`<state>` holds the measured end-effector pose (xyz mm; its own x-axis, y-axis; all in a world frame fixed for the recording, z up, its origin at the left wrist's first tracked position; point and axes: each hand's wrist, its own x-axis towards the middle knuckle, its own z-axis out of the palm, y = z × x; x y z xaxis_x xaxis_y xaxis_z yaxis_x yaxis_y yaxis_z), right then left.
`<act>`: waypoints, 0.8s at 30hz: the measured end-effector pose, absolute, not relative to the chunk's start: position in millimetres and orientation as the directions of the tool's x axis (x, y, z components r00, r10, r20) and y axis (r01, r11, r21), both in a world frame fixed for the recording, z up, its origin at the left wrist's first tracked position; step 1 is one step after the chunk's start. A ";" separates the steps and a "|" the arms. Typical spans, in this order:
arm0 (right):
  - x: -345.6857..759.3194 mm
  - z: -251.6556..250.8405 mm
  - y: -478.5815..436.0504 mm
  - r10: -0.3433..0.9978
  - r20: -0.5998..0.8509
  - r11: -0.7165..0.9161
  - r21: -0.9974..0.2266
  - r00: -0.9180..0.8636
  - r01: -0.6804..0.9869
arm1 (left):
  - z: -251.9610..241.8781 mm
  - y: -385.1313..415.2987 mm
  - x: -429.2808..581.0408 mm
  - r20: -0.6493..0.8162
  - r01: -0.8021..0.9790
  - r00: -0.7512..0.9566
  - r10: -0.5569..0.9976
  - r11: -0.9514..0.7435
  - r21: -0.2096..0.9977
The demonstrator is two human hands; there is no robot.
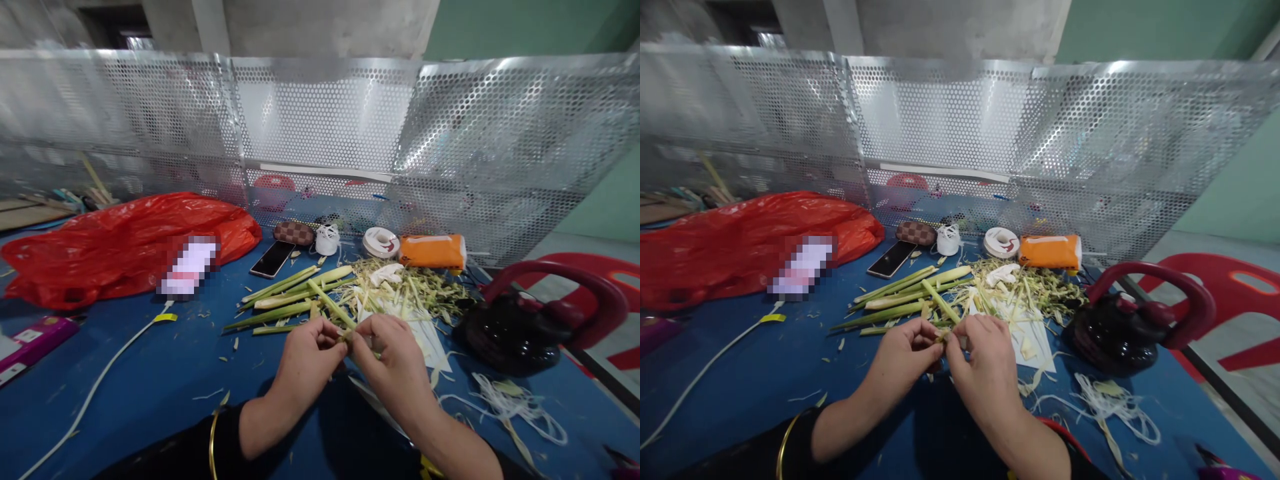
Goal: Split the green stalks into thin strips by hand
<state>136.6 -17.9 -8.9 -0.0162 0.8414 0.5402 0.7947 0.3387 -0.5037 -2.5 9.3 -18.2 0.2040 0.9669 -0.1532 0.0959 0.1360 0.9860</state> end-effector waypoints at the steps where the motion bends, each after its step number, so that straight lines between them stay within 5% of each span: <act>1: 136.2 -9.3 -17.9 0.851 0.525 0.339 -0.514 -0.023 0.788 | -18.5 9.3 -2.7 -0.150 0.110 0.197 0.969 0.131 0.985; 15: 143.7 -0.9 -17.8 0.892 0.419 0.401 -0.553 -0.171 0.730 | -9.5 4.4 -7.5 0.081 0.409 0.258 0.963 -0.184 0.894; 24: 143.6 2.1 -14.5 0.928 0.370 0.320 -0.738 -0.040 0.595 | -8.4 3.1 -9.4 0.103 0.453 0.324 0.940 -0.250 0.855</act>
<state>143.6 -14.5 2.1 -0.0403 0.9282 0.3699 0.5946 0.3198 -0.7376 -9.4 3.1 -8.4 0.3239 0.9404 0.1034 0.4535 -0.2502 0.8554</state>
